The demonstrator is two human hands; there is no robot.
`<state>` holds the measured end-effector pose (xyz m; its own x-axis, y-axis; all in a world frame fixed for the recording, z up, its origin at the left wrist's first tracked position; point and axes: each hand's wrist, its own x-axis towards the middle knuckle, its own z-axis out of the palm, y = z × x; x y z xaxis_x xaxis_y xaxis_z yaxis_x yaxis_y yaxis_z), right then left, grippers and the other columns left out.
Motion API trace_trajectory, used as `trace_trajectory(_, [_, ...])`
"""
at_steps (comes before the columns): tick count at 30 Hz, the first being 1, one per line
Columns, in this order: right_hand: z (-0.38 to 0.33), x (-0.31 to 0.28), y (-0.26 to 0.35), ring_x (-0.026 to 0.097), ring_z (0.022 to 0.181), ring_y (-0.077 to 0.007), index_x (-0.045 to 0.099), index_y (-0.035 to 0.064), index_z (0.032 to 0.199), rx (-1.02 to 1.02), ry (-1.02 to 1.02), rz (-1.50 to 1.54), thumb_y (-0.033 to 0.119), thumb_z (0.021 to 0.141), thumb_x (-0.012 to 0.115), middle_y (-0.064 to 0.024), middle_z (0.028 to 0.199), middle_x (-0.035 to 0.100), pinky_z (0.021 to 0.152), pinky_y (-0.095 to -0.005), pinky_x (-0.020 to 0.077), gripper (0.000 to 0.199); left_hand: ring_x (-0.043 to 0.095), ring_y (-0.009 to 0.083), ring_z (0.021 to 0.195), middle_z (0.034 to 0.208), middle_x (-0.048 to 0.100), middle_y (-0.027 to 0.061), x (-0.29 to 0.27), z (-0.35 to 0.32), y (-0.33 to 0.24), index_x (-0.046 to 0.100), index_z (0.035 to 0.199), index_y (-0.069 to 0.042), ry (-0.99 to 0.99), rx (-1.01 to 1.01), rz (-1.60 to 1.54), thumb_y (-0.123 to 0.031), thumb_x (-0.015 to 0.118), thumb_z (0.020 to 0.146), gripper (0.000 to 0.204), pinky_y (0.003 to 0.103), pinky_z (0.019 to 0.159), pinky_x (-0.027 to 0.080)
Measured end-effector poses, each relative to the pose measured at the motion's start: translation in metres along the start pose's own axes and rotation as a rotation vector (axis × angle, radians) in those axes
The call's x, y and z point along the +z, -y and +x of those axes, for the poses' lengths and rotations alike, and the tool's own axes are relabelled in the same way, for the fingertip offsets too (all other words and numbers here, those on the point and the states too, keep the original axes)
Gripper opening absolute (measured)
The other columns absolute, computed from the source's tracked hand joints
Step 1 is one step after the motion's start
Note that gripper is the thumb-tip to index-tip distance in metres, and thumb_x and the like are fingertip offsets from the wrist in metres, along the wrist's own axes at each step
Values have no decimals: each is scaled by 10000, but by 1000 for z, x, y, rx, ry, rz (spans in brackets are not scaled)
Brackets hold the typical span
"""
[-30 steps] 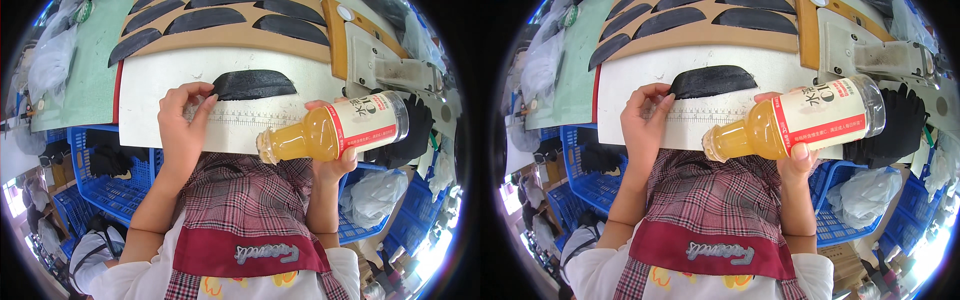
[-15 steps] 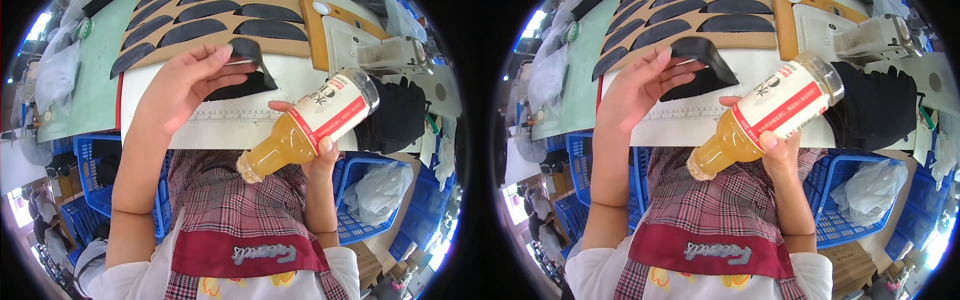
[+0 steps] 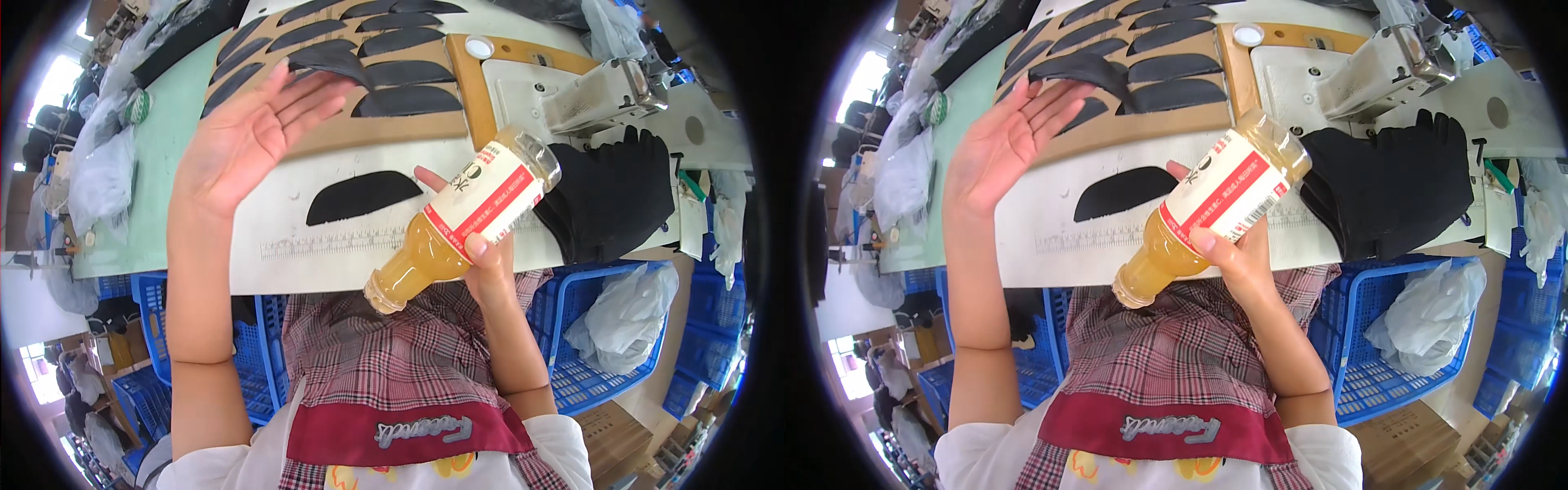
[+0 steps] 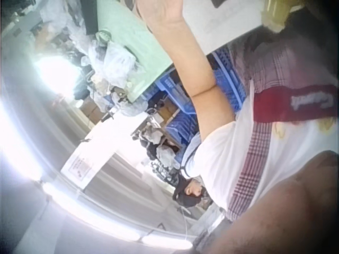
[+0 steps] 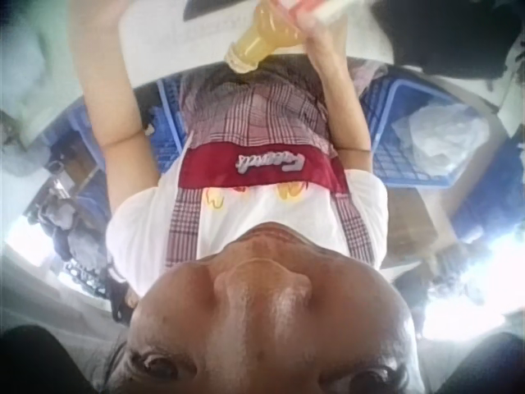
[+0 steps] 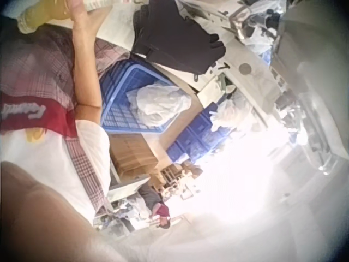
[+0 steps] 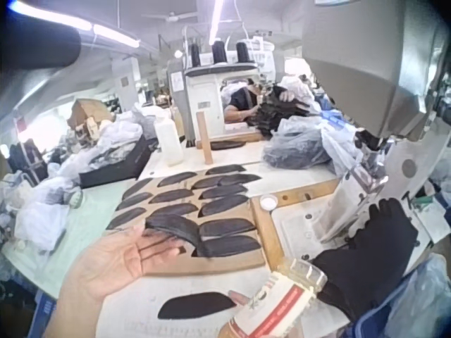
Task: The person applies a yellow liquid adhesive from a bottle onto a black fabric piece placed on a white board. They then pick up a larger black fabric piece and press it onto the glued area to bond them together. The process is repeated for multiple fabric pieces.
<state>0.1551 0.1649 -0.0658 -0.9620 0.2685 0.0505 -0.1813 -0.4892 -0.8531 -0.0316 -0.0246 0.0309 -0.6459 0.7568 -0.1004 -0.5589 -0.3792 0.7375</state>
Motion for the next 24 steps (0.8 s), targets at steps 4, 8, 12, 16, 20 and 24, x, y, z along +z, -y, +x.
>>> trace_trajectory(4, [6, -5, -8, 636, 1004, -263, 292, -12, 1359, 7, 1, -35, 533, 662, 770, -373, 1360, 385, 811, -346, 560, 1006, 474, 384, 1243, 1305, 468, 299, 0, 40, -23, 405, 1253, 156, 12, 23, 81, -136, 507, 971, 419, 424, 1100, 392])
trace_trajectory(8, [2, -3, -5, 641, 1001, -261, 285, 4, 1374, 46, 7, -14, 561, 644, 785, -346, 1369, 396, 806, -349, 563, 1045, 393, 407, 1307, 1388, 354, 327, 13, 104, -29, 345, 1273, 161, 34, -4, -14, -86, 431, 994, 382, 428, 1135, 354])
trace_trajectory(12, [0, 5, 0, 648, 980, -247, 319, 8, 1358, 58, 1, 17, 597, 634, 783, -329, 1368, 409, 801, -344, 565, 1042, 399, 429, 1295, 1380, 351, 344, 16, 145, -22, 332, 1281, 172, 26, 125, 118, -73, 452, 982, 404, 431, 1120, 375])
trace_trajectory(16, [0, 5, -1, 650, 962, -238, 346, 10, 1334, 61, 2, 5, 599, 630, 779, -330, 1360, 415, 788, -332, 566, 1015, 411, 427, 1287, 1365, 370, 345, -7, 151, -9, 365, 1251, 162, -75, 109, 155, -85, 477, 975, 387, 436, 1119, 377])
trace_trajectory(20, [0, 6, 0, 647, 963, -230, 354, 4, 1321, 66, 14, 23, 578, 631, 779, -335, 1353, 419, 785, -325, 565, 993, 404, 422, 1296, 1361, 373, 344, -25, 139, -4, 385, 1232, 149, -83, 79, 97, -85, 485, 971, 365, 438, 1122, 373])
trace_trajectory(24, [-1, 7, 4, 645, 968, -226, 366, -7, 1311, 73, 13, 14, 559, 627, 785, -335, 1351, 421, 787, -325, 565, 982, 393, 423, 1304, 1376, 359, 339, -13, 152, -15, 387, 1242, 142, 19, 90, 112, -91, 456, 982, 356, 440, 1132, 358])
